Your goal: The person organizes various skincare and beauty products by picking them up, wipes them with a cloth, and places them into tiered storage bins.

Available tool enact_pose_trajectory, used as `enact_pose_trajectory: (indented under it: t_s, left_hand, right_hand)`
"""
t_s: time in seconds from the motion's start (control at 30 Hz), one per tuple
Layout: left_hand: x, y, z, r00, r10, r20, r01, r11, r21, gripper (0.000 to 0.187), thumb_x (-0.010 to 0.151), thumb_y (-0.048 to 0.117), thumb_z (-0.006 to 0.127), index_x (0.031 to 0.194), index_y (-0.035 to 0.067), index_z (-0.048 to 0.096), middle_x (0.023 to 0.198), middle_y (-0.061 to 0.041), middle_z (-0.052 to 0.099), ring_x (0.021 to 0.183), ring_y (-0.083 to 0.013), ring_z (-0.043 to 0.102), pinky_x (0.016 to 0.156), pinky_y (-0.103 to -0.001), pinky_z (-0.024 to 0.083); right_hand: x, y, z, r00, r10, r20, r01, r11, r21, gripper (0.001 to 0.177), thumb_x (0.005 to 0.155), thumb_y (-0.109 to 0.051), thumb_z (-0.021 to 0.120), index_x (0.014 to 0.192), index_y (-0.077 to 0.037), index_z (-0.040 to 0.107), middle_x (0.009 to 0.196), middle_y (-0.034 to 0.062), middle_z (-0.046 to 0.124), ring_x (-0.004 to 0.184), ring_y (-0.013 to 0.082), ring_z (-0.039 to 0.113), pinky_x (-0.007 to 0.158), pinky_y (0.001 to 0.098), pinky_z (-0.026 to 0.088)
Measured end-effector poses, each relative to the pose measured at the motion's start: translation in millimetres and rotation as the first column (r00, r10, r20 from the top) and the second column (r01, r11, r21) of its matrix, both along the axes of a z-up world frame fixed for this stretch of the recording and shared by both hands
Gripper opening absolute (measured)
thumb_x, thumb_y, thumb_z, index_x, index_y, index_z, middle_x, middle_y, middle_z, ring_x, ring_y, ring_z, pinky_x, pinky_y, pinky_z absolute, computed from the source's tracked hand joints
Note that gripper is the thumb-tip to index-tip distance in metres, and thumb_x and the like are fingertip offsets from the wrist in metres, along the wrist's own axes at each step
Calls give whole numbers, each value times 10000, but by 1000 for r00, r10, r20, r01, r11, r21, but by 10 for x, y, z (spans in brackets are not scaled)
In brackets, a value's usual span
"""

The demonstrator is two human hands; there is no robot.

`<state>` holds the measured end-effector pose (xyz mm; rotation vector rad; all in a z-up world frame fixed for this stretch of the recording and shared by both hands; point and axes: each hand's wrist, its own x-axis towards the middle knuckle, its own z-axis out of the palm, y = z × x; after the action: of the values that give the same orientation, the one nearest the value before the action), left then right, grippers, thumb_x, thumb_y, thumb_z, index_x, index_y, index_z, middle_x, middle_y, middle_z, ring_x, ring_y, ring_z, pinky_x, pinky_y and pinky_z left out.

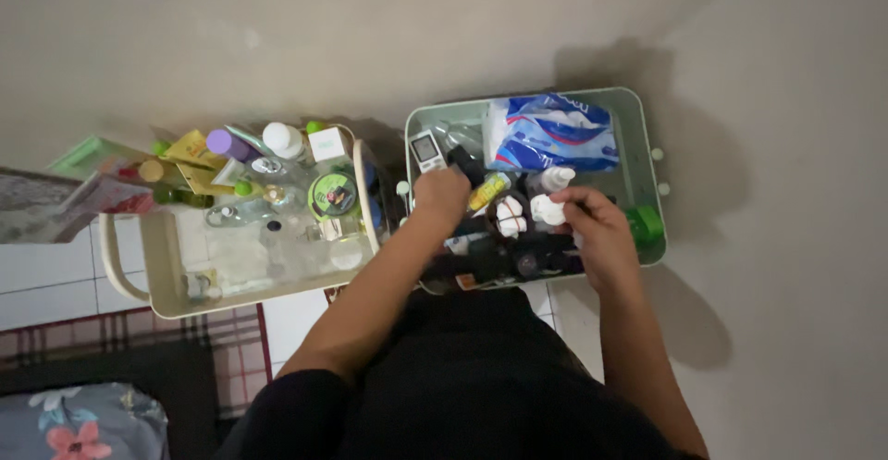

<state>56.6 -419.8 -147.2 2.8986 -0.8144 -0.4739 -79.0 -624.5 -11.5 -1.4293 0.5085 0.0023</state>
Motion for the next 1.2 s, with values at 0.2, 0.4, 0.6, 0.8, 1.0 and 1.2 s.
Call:
enact_pose_trajectory:
  t_s: [0.2, 0.4, 0.6, 0.8, 1.0, 1.2]
  left_hand:
    - [2, -45, -123, 999, -10, -42, 12, 998, 57, 172, 873, 107, 647, 937, 126, 806, 975, -106, 775, 927, -289, 756, 735, -415, 603]
    - [-10, 23, 47, 997, 71, -41, -73, 997, -40, 179, 897, 156, 674, 1020, 60, 762, 953, -145, 766, 890, -323, 759, 726, -450, 608]
    - [-57, 248, 709, 984, 83, -158, -120, 961, -247, 310, 798, 267, 781, 1038, 87, 702, 937, -166, 727, 901, -368, 722, 772, -473, 579]
    - [-122, 412, 1150, 982, 80, -172, -174, 744, -645, 326, 862, 283, 772, 1092, 78, 665, 938, -142, 740, 832, -335, 725, 746, -437, 568]
    - [-340, 535, 1314, 938, -147, -315, -284, 197, -938, 296, 986, 197, 691, 1237, 60, 614, 1099, -96, 659, 1004, -188, 660, 881, -320, 542]
    - [-743, 311, 1440, 638, -258, -726, -765, -99, -637, 338, 1079, 322, 416, 1272, 81, 553, 1109, -41, 619, 1008, -136, 598, 904, -285, 501]
  right_hand:
    - [47, -26, -29, 999, 26, 31, -27, 999, 35, 157, 1014, -44, 561, 1110, -32, 684, 1052, 31, 689, 936, 110, 628, 800, 274, 531]
    - [68, -8, -84, 999, 38, 11, -39, 999, 34, 162, 1004, -28, 569, 1106, -27, 695, 1033, 45, 688, 881, 118, 615, 788, 268, 515]
    - [78, -30, -57, 1000, 25, 7, -25, 999, 43, 173, 1027, -44, 581, 1156, -27, 695, 1022, 41, 660, 878, 114, 582, 789, 258, 480]
    - [137, 115, 56, 999, 42, 30, -43, 999, 15, 185, 1007, -70, 614, 1167, -29, 696, 1059, 57, 683, 913, 124, 608, 837, 273, 501]
    - [153, 632, 307, 934, 104, 342, -41, 981, -187, 265, 975, -77, 650, 1238, -52, 624, 1217, 88, 708, 1092, 137, 657, 955, 284, 527]
    - [111, 940, 641, 758, 445, 477, 69, 671, -738, 179, 906, -19, 703, 1074, -38, 763, 1184, 122, 760, 1047, 241, 712, 954, 347, 530]
